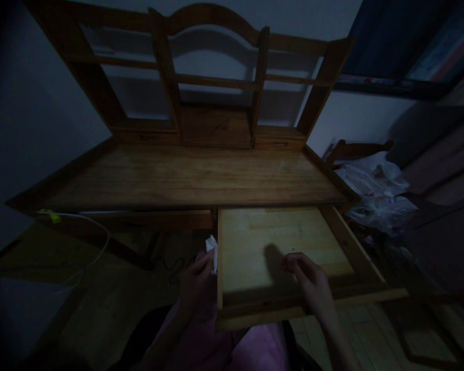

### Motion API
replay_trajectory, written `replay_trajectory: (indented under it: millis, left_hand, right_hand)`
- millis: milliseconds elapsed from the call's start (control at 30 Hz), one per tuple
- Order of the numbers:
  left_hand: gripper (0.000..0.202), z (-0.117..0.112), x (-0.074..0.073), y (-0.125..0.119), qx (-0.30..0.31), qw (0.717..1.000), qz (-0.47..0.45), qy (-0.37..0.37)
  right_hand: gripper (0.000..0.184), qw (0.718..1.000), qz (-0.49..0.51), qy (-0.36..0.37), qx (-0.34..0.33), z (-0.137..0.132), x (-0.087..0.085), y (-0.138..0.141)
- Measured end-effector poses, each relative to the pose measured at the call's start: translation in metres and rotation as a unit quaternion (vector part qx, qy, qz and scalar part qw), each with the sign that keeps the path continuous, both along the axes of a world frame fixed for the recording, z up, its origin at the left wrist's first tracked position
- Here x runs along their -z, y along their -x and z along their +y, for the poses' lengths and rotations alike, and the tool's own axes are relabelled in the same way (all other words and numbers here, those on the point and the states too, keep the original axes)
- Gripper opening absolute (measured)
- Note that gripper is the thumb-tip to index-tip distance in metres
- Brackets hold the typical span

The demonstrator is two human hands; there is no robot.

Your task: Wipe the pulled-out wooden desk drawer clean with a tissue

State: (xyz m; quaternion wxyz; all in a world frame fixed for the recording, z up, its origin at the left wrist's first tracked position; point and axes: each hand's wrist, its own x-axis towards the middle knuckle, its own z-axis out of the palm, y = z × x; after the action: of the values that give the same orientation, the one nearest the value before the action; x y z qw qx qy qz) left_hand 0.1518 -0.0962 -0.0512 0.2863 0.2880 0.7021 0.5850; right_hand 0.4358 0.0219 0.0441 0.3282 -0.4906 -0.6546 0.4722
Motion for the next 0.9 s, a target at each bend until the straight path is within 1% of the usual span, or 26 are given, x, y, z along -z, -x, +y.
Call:
replay_trajectory:
  millis: [100,200,267,367,500,600,667,900]
  left_hand:
    - [0.031,0.002,-0.003,0.001,0.014,1.000,-0.006,0.003]
    - [0.029,0.008,-0.002,0.004,0.018,1.000,0.019,-0.008]
    - [0.028,0.014,-0.001,0.007,0.021,0.999,0.028,-0.012]
    - [0.028,0.021,0.002,0.010,0.028,0.999,0.011,-0.014]
    - [0.029,0.028,0.008,0.013,0.013,1.000,-0.006,-0.019]
    - [0.028,0.030,0.012,0.016,0.007,1.000,-0.004,-0.025]
    - [0.028,0.029,0.012,0.018,0.012,1.000,-0.004,-0.025]
    - [0.022,0.027,0.005,0.025,0.025,0.999,0.023,-0.004]
  right_hand:
    - [0.030,1.000,0.001,0.003,0.001,0.000,0.000,0.000]
    - [0.030,1.000,0.005,0.009,-0.006,0.000,0.001,-0.001]
    - [0.030,1.000,0.003,0.010,-0.007,0.000,0.001,-0.001]
    - [0.030,1.000,0.004,0.007,-0.003,-0.001,0.000,-0.001]
    - [0.032,1.000,0.001,-0.001,0.000,-0.002,-0.002,0.001]
    - [0.034,1.000,-0.005,-0.002,0.001,-0.002,-0.004,0.002]
    - [0.034,1.000,-0.008,-0.001,0.000,-0.002,-0.005,0.003]
    - [0.033,1.000,0.000,-0.004,0.005,-0.003,-0.006,0.004]
